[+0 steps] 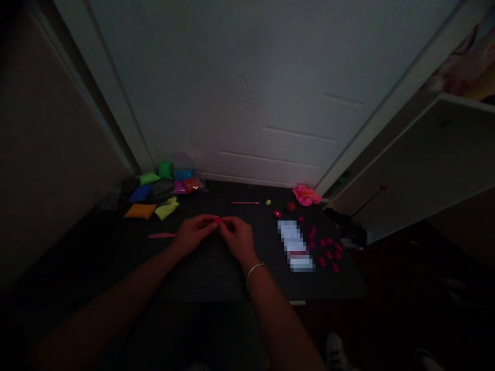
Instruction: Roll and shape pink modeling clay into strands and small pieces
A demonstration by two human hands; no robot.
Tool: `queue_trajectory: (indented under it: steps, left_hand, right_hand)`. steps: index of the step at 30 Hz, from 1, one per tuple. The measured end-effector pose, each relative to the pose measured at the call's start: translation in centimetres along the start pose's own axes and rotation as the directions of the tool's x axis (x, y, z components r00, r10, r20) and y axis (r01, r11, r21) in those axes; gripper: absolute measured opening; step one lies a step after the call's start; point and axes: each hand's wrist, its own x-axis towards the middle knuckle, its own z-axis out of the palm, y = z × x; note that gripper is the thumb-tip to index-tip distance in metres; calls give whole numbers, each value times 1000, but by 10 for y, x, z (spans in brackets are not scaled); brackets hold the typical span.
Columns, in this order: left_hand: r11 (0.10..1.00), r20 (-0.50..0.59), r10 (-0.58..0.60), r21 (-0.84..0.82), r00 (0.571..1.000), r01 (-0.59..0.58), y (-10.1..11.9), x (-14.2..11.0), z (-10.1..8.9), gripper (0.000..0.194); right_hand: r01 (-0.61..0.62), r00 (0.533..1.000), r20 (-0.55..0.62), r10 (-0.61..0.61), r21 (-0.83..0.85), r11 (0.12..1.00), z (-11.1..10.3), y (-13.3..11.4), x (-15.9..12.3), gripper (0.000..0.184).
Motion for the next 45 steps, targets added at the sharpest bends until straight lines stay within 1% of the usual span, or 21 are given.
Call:
queue_trajectory:
  steps: [3, 8, 13, 16, 20, 23, 27, 30, 33, 36, 40, 42, 45]
  left_hand:
    - [1000, -11, -15, -12, 1000, 14, -2, 1, 2, 26]
    - [1000, -47, 5, 7, 999, -5, -8, 1, 3, 26]
    - [999, -32, 27, 24, 999, -26, -7, 0, 2, 24]
    - [1000, -40, 6, -24, 999, -7, -6, 1, 3, 28]
    - [991, -2, -20, -133, 1000, 19, -5, 2, 3, 29]
    - [981, 25, -54, -186, 998, 58, -4, 3, 3, 30]
    - [983, 1, -57, -176, 998, 56, -3, 3, 3, 31]
    - [988, -33, -49, -149, 998, 44, -3, 3, 3, 28]
    - [982, -31, -61, -183, 998, 54, -2, 3, 2, 27]
    - [950, 23, -99, -297, 995, 101, 0, 1, 2, 30]
    - [842, 136, -172, -493, 976, 217, 1, 0, 1, 32]
    - [792, 155, -205, -553, 966, 257, 1, 0, 0, 30]
    - [754, 163, -221, -597, 961, 275, 1, 1, -2, 24]
  right_hand:
    - [-3, 1000, 16, 3, 0, 1000, 1, 0, -1, 19]
    - [-31, 999, 38, 28, 63, 998, 3, 2, 0, 21]
    - [-36, 999, 37, 36, 24, 999, 2, 2, -1, 21]
    - [-45, 998, 37, 44, 35, 998, 2, 2, -1, 23]
    - [-71, 996, 54, 65, 114, 991, 2, 2, 0, 26]
    - [-74, 997, 41, 71, 85, 994, 1, 0, 1, 24]
    - [-58, 998, 28, 57, 64, 996, 1, 0, -1, 22]
    - [-49, 998, 52, 44, 98, 994, 1, 1, -2, 23]
    - [-68, 996, 59, 60, 128, 989, 1, 1, -2, 24]
    - [-56, 998, 32, 52, 128, 990, 0, 0, -1, 22]
    - [55, 998, 12, -57, 111, 992, -3, -2, -2, 18]
    - [60, 998, 7, -62, 106, 993, -4, -3, -2, 20]
    - [73, 997, -3, -73, 81, 994, -5, -3, -3, 22]
